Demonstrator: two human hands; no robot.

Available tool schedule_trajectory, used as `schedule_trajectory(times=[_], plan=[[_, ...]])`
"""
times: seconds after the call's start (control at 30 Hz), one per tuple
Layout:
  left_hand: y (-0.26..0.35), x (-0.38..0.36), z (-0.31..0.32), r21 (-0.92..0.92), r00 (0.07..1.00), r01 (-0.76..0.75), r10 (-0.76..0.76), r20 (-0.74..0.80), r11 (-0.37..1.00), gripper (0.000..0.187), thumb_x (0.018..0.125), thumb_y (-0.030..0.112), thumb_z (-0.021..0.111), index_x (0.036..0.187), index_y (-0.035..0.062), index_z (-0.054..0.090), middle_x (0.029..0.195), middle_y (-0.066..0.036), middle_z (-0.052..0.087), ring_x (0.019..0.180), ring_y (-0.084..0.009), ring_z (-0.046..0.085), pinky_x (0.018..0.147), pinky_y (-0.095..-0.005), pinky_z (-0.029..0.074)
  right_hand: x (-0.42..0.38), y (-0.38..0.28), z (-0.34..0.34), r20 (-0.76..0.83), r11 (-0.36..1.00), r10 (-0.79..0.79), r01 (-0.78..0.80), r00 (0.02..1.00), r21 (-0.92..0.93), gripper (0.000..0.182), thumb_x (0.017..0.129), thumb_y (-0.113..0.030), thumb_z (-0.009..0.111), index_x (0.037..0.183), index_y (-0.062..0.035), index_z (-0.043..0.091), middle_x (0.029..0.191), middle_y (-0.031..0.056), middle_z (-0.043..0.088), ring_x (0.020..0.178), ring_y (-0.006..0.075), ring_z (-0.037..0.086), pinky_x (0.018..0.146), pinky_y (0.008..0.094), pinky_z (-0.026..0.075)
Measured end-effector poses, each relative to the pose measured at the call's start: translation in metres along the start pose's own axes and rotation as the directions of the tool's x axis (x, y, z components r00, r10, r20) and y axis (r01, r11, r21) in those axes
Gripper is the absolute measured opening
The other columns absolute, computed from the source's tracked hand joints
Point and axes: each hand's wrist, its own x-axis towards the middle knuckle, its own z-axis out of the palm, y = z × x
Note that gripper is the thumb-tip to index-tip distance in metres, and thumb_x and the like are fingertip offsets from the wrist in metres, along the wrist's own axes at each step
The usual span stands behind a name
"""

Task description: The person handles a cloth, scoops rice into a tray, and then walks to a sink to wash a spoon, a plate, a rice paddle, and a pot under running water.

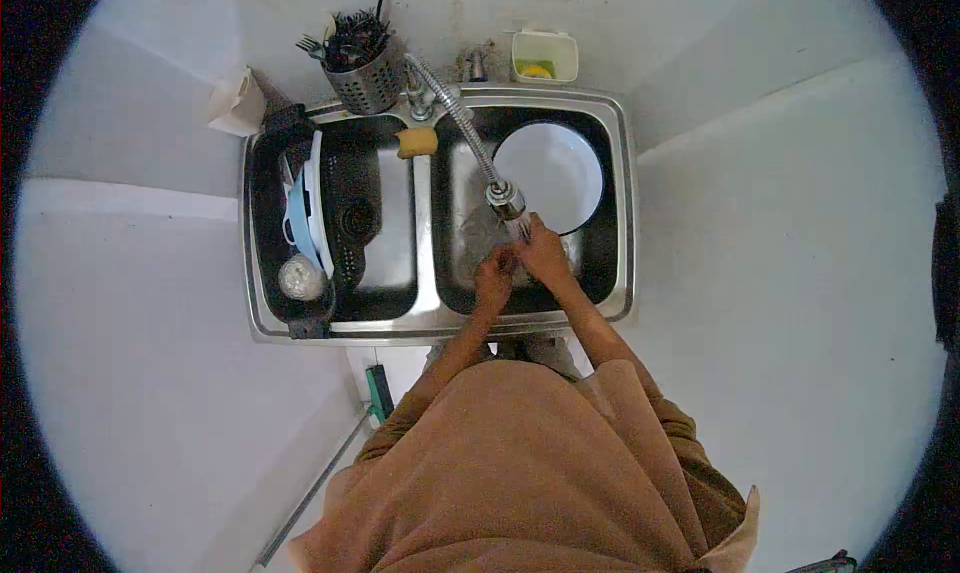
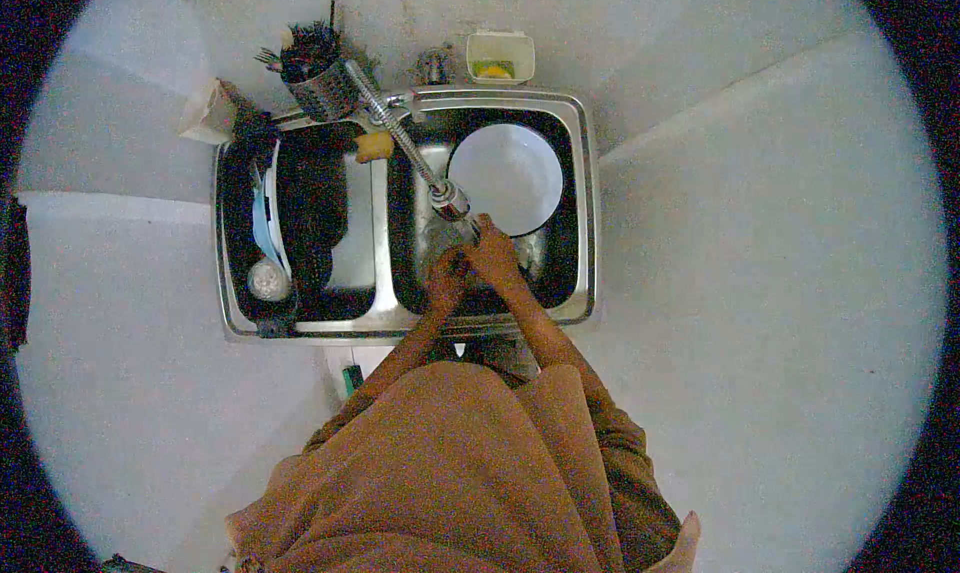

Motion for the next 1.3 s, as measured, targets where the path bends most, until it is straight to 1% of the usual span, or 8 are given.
schedule_trajectory(times=[0.23, 0.43, 0.53, 0.63, 0.93, 1.03, 1.13, 1.3], plan=[[-0.024, 0.011, -0.001, 0.044, 0.994, 0.065, -0.069, 0.088, 0.997, 0.005, 0.082, 0.005, 0.052, 0.085, 0.0035, 0.055, 0.071, -0.002, 0.055, 0.063, -0.0112, 0.050, 0.059, -0.0253, 0.042, 0.017, 0.020, 0.000, -0.048, 0.926, -0.332, 0.316, 0.942, -0.205, 0.028, 0.076, -0.015, 0.051, 0.096, 0.0040, 0.052, 0.082, 0.0249, 0.056, 0.078, 0.0413, 0.055, 0.069, 0.0469, 0.044], [-0.079, 0.029, 0.014, -0.391, 0.995, -0.024, 0.060, 0.080, 0.920, 0.005, 0.083, 0.002, 0.049, 0.084, 0.0047, 0.053, 0.069, 0.001, 0.050, 0.061, -0.0101, 0.043, 0.061, -0.0232, 0.040, 0.032, 0.006, -0.015, 0.259, 0.917, -0.346, 0.383, 0.902, -0.108, 0.044, 0.060, -0.026, 0.067, 0.097, -0.0050, 0.058, 0.084, 0.0194, 0.060, 0.078, 0.0342, 0.059, 0.074, 0.0399, 0.048], [-0.071, 0.029, 0.013, -0.547, 0.997, -0.013, 0.050, 0.053, 0.837, 0.004, 0.083, 0.002, 0.047, 0.083, 0.0047, 0.051, 0.071, 0.000, 0.049, 0.065, -0.0090, 0.043, 0.063, -0.0225, 0.039, 0.030, -0.004, -0.022, 0.264, 0.858, -0.392, 0.454, 0.881, -0.240, 0.021, 0.076, -0.018, 0.051, 0.081, 0.0017, 0.055, 0.073, 0.0229, 0.057, 0.070, 0.0403, 0.056, 0.062, 0.0470, 0.044], [-0.001, 0.013, -0.004, 0.084, 1.000, 0.009, -0.010, 0.011, 0.996, 0.004, 0.085, 0.004, 0.047, 0.082, 0.0038, 0.049, 0.070, 0.000, 0.047, 0.066, -0.0086, 0.043, 0.062, -0.0226, 0.038, 0.027, -0.001, -0.013, 0.025, 0.885, -0.437, 0.434, 0.899, -0.170, 0.020, 0.077, -0.018, 0.052, 0.081, 0.0018, 0.055, 0.073, 0.0228, 0.057, 0.070, 0.0401, 0.056, 0.061, 0.0471, 0.044], [-0.066, 0.025, -0.001, -0.483, 0.992, 0.019, 0.044, 0.118, 0.876, 0.012, 0.084, 0.013, 0.054, 0.088, 0.0024, 0.051, 0.069, -0.003, 0.051, 0.062, -0.0137, 0.049, 0.060, -0.0259, 0.042, 0.032, 0.018, -0.004, 0.293, 0.854, -0.344, 0.427, 0.892, -0.298, 0.022, 0.077, -0.021, 0.055, 0.084, 0.0004, 0.055, 0.075, 0.0229, 0.057, 0.072, 0.0389, 0.056, 0.063, 0.0460, 0.044], [-0.042, 0.021, -0.001, -0.029, 0.987, -0.101, 0.104, 0.120, 0.994, 0.010, 0.083, 0.011, 0.053, 0.088, 0.0019, 0.053, 0.069, -0.004, 0.052, 0.062, -0.0142, 0.049, 0.059, -0.0279, 0.042, 0.033, 0.030, 0.015, 0.089, 0.899, -0.363, 0.374, 0.927, -0.227, 0.024, 0.076, -0.022, 0.056, 0.083, 0.0008, 0.054, 0.073, 0.0217, 0.056, 0.072, 0.0392, 0.055, 0.064, 0.0461, 0.043], [-0.025, 0.017, 0.007, -0.266, 0.992, -0.122, 0.122, -0.016, 0.956, 0.012, 0.081, 0.012, 0.054, 0.088, 0.0022, 0.055, 0.069, -0.005, 0.054, 0.061, -0.0141, 0.050, 0.058, -0.0302, 0.042, 0.020, 0.003, -0.006, 0.146, 0.883, -0.429, 0.448, 0.891, -0.137, 0.023, 0.076, -0.021, 0.056, 0.081, 0.0009, 0.053, 0.072, 0.0212, 0.056, 0.072, 0.0395, 0.054, 0.064, 0.0468, 0.042], [-0.055, 0.025, -0.007, 0.201, 0.976, -0.206, 0.187, 0.106, 0.958, 0.022, 0.087, 0.025, 0.049, 0.087, 0.0040, 0.057, 0.065, -0.004, 0.053, 0.059, -0.0123, 0.049, 0.057, -0.0282, 0.042, 0.036, 0.043, 0.010, 0.092, 0.836, -0.518, 0.526, 0.850, -0.154, 0.019, 0.076, -0.017, 0.052, 0.082, 0.0007, 0.051, 0.074, 0.0216, 0.056, 0.075, 0.0397, 0.054, 0.066, 0.0465, 0.042]])
